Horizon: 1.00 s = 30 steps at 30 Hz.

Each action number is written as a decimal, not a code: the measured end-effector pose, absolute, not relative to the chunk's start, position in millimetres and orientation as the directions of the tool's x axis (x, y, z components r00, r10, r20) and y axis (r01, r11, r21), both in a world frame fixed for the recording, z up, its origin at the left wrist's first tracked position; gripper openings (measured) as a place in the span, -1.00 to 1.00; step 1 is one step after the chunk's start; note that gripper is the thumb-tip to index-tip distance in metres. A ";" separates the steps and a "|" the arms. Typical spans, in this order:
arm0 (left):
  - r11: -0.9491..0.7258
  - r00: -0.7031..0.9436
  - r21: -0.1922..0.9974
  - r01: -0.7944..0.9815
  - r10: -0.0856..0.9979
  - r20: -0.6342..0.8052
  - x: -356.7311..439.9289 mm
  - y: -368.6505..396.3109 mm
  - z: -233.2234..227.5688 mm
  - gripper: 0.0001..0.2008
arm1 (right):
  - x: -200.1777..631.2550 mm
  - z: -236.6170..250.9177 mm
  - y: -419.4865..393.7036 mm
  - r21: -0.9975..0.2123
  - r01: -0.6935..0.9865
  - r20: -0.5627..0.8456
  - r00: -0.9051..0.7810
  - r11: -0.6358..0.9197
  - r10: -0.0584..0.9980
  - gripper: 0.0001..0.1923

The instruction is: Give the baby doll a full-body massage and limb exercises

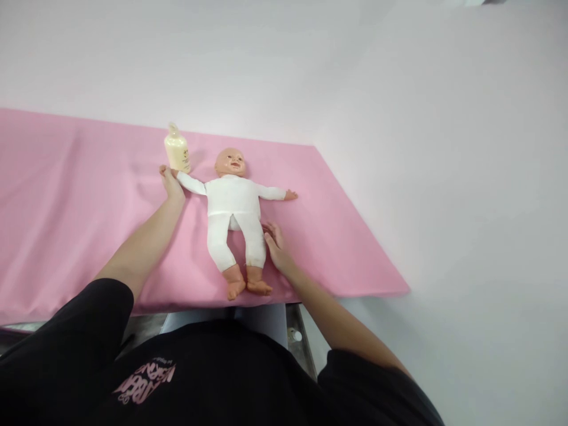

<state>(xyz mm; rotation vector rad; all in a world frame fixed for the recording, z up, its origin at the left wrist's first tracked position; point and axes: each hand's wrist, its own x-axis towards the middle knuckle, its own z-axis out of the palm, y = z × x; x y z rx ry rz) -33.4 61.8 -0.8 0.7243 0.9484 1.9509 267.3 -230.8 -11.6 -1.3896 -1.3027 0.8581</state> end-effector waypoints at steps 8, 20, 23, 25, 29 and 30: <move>-0.389 -0.549 0.824 -0.412 0.828 0.116 -30.6 50.2 6.5 -0.80 | 278.0 -15.1 -231.7 -0.886 0.461 0.149 0.180 0.051 0.972 -0.50; -0.429 -0.543 0.825 -0.367 0.819 0.184 -32.1 52.3 1.4 -0.70 | 269.8 -5.7 -236.8 -0.873 0.479 0.180 0.139 0.093 0.974 -0.59; -0.421 -0.527 0.826 -0.375 0.830 0.184 -32.3 53.8 -1.3 -0.66 | 264.6 -4.4 -251.1 -0.924 0.383 0.102 0.218 0.012 0.971 -0.56; -0.395 -0.521 0.828 -0.398 0.840 0.151 -31.9 55.4 -2.4 -0.68 | 258.5 -0.6 -262.6 -0.960 0.275 0.002 0.191 -0.052 0.982 -0.53; -0.319 -0.487 0.810 -0.491 0.872 0.048 -28.7 57.7 -3.2 -0.77 | 247.7 13.1 -280.9 -0.977 0.068 -0.195 0.109 -0.203 0.975 -0.30; -0.310 -0.478 0.804 -0.507 0.878 0.037 -27.6 57.9 -3.3 -0.78 | 246.5 17.5 -284.1 -0.968 0.015 -0.246 0.093 -0.249 0.965 -0.24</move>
